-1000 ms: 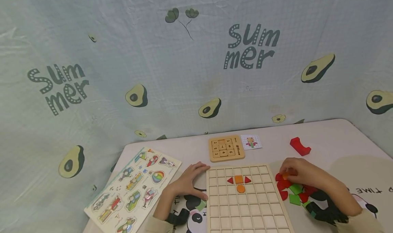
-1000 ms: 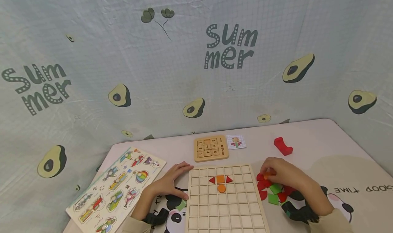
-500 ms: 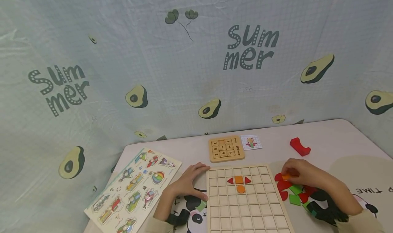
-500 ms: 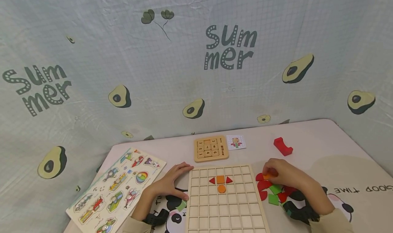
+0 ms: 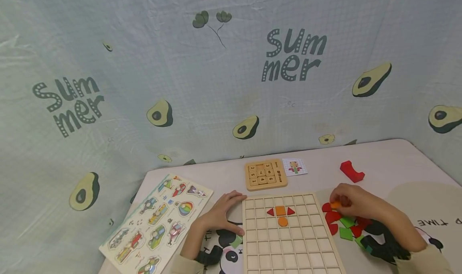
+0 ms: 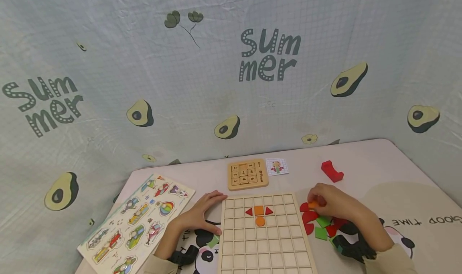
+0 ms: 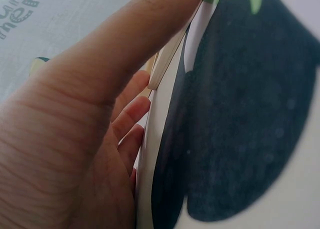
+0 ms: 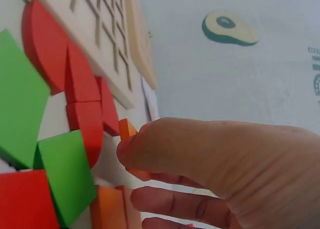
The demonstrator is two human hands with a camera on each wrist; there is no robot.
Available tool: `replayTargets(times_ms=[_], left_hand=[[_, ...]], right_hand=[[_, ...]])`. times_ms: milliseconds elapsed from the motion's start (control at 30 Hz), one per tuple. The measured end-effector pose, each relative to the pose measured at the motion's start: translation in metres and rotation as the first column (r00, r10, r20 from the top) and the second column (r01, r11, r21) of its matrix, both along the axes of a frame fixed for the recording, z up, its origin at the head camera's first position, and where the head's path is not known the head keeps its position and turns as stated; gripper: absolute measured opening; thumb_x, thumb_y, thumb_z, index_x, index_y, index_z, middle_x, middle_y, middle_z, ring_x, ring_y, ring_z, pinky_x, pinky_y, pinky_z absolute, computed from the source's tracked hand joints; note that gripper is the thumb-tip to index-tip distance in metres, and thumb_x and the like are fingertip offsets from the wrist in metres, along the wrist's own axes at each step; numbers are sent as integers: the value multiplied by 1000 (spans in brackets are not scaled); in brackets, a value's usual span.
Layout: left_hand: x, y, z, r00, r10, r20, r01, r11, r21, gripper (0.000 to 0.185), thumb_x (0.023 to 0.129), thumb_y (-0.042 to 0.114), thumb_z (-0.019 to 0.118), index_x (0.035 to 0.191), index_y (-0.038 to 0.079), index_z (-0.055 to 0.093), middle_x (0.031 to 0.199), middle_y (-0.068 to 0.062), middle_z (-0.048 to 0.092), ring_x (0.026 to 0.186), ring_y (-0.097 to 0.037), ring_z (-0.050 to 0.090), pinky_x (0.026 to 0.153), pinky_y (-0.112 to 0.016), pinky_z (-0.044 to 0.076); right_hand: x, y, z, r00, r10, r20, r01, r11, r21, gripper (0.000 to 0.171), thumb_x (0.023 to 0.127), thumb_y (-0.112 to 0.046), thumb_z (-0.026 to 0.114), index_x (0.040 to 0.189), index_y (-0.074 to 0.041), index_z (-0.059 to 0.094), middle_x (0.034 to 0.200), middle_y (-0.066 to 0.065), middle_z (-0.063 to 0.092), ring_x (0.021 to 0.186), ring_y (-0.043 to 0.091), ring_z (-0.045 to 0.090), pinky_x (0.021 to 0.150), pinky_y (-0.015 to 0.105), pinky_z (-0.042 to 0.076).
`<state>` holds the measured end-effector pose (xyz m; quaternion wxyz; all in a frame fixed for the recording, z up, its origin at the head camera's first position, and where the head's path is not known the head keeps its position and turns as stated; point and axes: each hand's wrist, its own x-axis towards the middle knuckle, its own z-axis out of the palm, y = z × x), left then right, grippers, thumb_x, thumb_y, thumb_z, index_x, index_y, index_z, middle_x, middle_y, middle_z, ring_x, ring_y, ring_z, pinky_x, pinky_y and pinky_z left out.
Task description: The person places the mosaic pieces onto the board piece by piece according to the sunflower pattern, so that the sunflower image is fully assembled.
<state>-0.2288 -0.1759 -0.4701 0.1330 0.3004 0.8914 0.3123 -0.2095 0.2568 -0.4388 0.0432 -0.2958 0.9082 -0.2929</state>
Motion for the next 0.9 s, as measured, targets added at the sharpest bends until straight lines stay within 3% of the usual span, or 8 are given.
replayTargets(times_ms=[167, 333, 633, 900], left_hand=[[0, -1, 0, 1000, 4, 2, -4, 1000, 4, 94, 61, 40, 85, 142, 26, 38, 148, -2, 31, 140, -28, 20, 110, -58, 22], [0, -1, -1, 1000, 3, 1, -3, 1000, 6, 94, 61, 40, 85, 142, 26, 38, 147, -2, 31, 140, -28, 21, 110, -57, 22], [-1, -1, -2, 1000, 5, 3, -5, 1000, 6, 94, 61, 40, 85, 142, 27, 37, 148, -2, 31, 140, -28, 20, 110, -58, 22], [-1, 0, -1, 1000, 10, 10, -10, 1000, 3, 94, 61, 40, 85, 141, 26, 38, 148, -2, 31, 140, -27, 20, 110, -58, 21]], right_hand=[[1, -6, 6, 999, 34, -11, -34, 999, -34, 19, 76, -14, 75, 91, -16, 63, 86, -7, 55, 69, 0, 45, 58, 17, 49], [3, -13, 7, 997, 57, 43, -55, 997, -60, 17, 78, -14, 73, 92, -18, 64, 88, -7, 56, 71, 2, 47, 60, 17, 50], [8, -34, 1, 982, 182, 54, -174, 977, -121, 14, 82, -20, 71, 94, -18, 64, 87, -7, 54, 71, 4, 48, 58, 17, 49], [14, -51, 0, 979, 178, 97, -168, 980, -105, 13, 83, -20, 70, 94, -20, 63, 88, -8, 52, 69, 2, 47, 56, 15, 44]])
